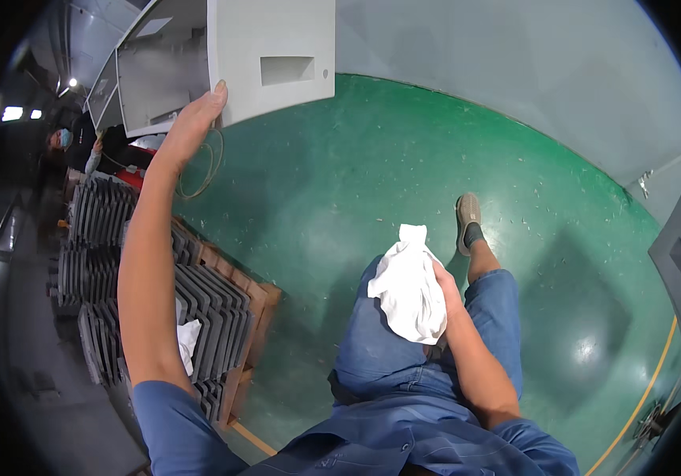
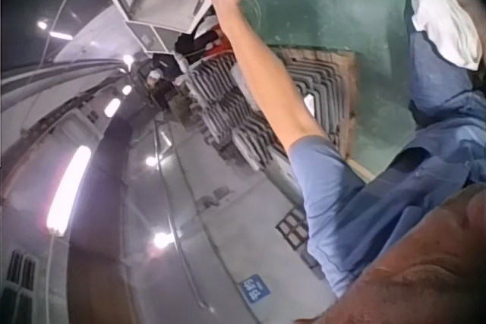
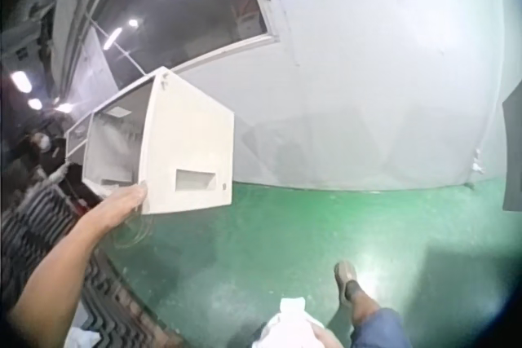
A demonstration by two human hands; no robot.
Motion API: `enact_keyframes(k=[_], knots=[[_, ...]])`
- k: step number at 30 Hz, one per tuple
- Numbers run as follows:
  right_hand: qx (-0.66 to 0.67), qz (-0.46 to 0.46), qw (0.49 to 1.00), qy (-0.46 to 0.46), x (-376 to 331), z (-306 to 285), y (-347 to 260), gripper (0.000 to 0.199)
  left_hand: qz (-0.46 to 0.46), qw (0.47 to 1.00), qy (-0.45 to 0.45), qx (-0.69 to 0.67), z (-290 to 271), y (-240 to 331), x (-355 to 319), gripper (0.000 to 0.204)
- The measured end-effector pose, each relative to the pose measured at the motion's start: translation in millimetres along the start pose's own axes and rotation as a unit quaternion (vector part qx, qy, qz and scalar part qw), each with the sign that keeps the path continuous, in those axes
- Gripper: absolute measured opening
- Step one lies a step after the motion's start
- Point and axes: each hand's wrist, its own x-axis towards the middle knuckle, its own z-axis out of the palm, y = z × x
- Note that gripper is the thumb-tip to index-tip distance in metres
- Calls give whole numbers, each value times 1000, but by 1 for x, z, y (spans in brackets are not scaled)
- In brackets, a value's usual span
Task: Clean the surface of a metal electrical or machine enclosure using a white cloth.
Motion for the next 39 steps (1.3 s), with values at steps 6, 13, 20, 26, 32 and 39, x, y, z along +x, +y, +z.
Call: enact_keyframes(k=[6,13,20,26,32,39], knots=[[61,-27,998,-16,-25,18,0,41,12,996,86,39,-17,-30,9,77],[21,-89,992,-92,-31,37,-14,46,128,969,179,-116,-25,12,-65,66],[12,-44,997,-55,-35,16,-3,46,390,853,7,-347,12,94,-195,63],[26,5,1000,-2,-57,-15,32,44,450,607,38,-654,26,126,-261,19],[-19,-15,999,-22,-80,-17,35,46,474,544,22,-692,28,127,-303,17],[-62,-64,996,12,-108,-38,27,50,472,539,27,-697,39,133,-324,18]])
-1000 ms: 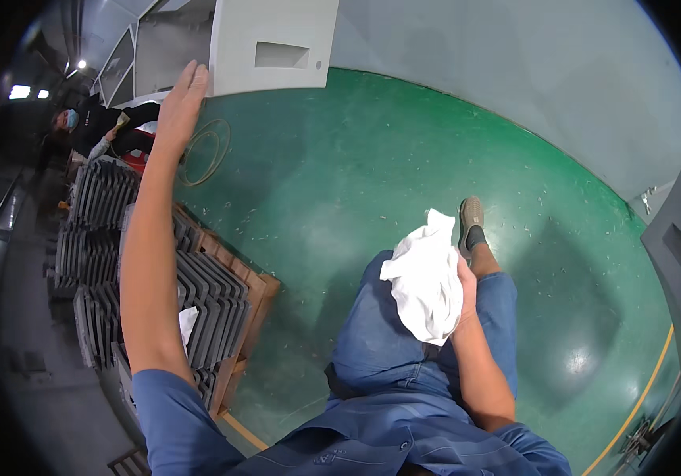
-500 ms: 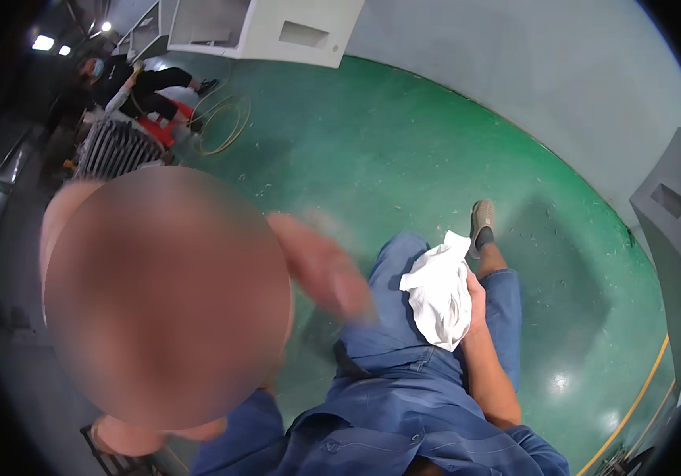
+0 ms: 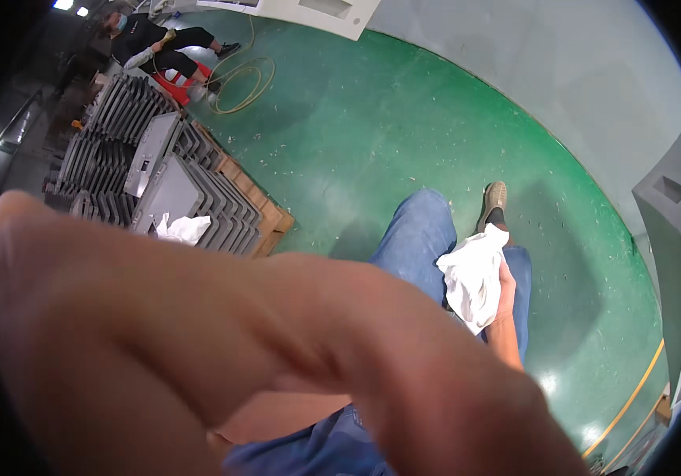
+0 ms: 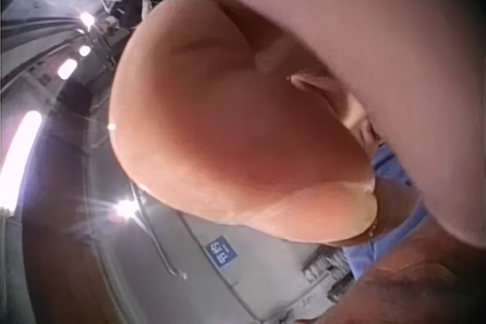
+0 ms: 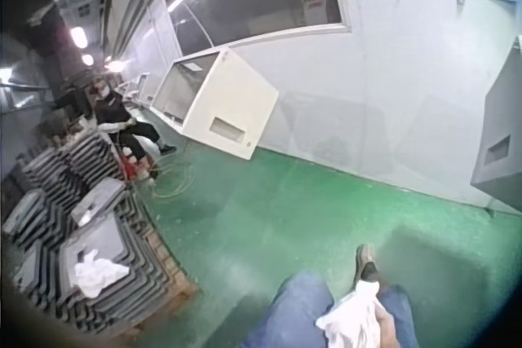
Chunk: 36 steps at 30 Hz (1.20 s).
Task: Clean the surface of a metal electrical or machine enclosure using a white cloth.
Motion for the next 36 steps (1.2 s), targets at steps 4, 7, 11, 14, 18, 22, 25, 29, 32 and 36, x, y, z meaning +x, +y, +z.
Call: enact_keyframes(k=[4,7,11,14,18,22,25,29,32,36], knots=[[-9,7,1000,6,8,-12,2,47,6,1000,-4,10,14,10,-4,18],[-15,6,1000,17,8,-9,2,44,11,1000,-8,8,20,17,-4,18],[-19,1,1000,25,9,-9,1,41,12,1000,-16,5,28,23,-6,18],[-40,-6,998,43,7,-4,1,40,12,1000,-17,9,31,24,-6,18],[-46,-14,998,39,9,-8,0,39,12,1000,-19,6,33,23,-8,18],[-21,-9,999,49,14,-18,-1,38,12,1000,-20,2,34,16,-7,19],[-30,-7,998,54,14,-19,-1,38,13,1000,-22,5,40,15,-8,19],[-39,-6,998,57,11,-13,-1,38,16,1000,-27,-1,41,14,-8,19],[-48,-14,997,61,10,-18,-3,37,15,999,-33,-10,41,11,-7,19],[-69,-25,996,58,16,-25,0,37,22,999,-45,7,55,18,-7,20]])
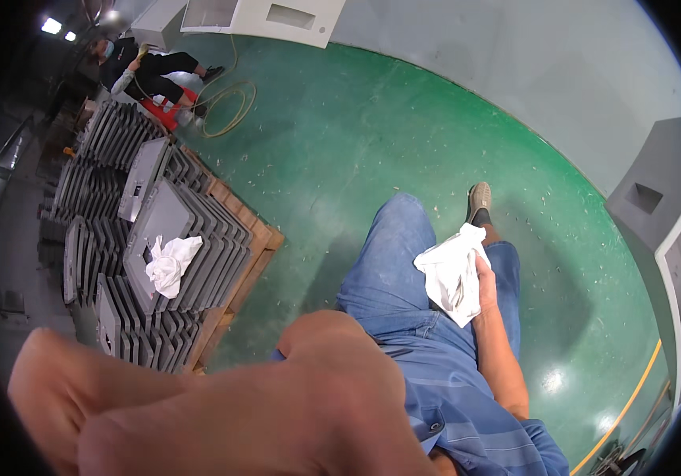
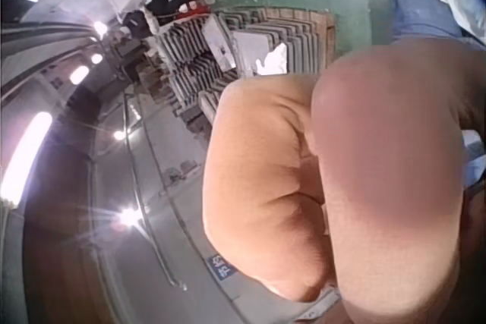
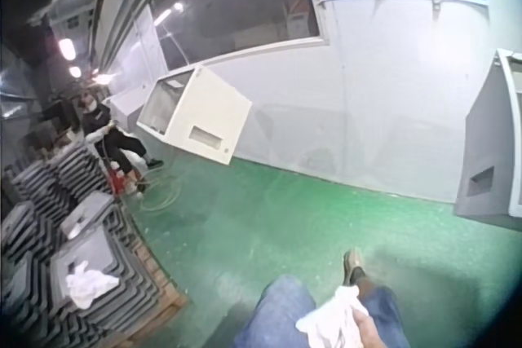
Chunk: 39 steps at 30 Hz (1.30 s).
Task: Clean the surface of a metal electrical or machine enclosure using a white cloth.
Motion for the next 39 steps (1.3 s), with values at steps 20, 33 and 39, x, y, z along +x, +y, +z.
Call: enact_keyframes(k=[20,33,39], knots=[[-18,2,999,28,4,-4,1,39,-72,986,146,-42,38,-14,14,38],[-20,13,1000,17,2,-6,-5,41,72,996,45,19,6,-22,7,31],[-47,7,999,3,3,4,-3,41,25,999,42,15,22,-22,11,28]])
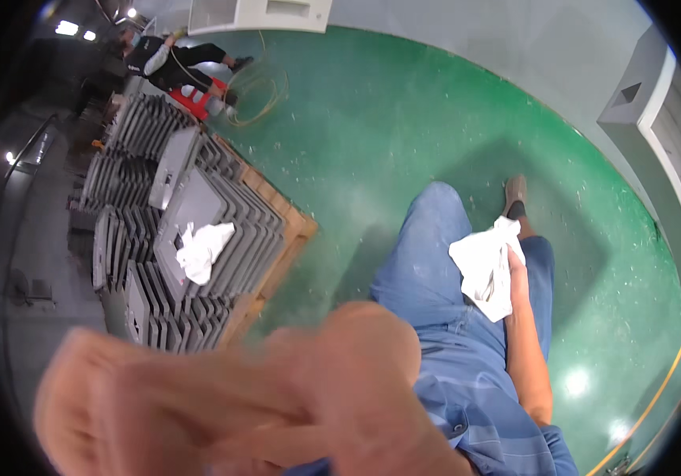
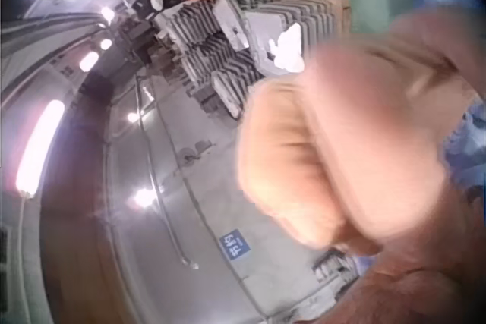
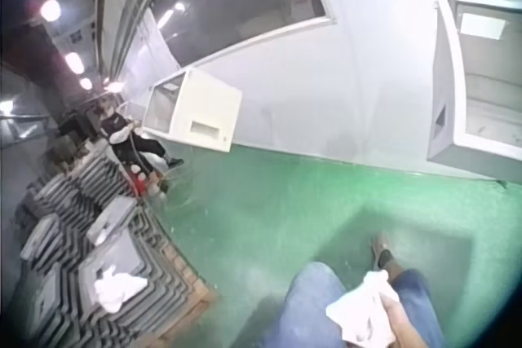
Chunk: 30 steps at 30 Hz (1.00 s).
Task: Clean the surface of a metal electrical or machine enclosure using a white cloth.
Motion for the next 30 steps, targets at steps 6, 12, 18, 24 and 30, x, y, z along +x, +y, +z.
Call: enact_keyframes(k=[6,12,18,24,30], knots=[[16,36,999,0,-6,5,2,41,-15,999,15,-24,-3,13,3,25],[25,5,999,32,3,-10,5,41,-139,986,35,-90,-11,23,11,22],[-1,-40,998,46,-3,-6,-2,42,-33,991,-1,131,-75,-54,-7,43],[205,-101,958,-172,-78,48,-58,49,-198,823,-141,513,-108,-134,-28,31],[116,-128,976,-132,-112,-4,-5,48,69,621,-467,626,-55,-165,16,39]])
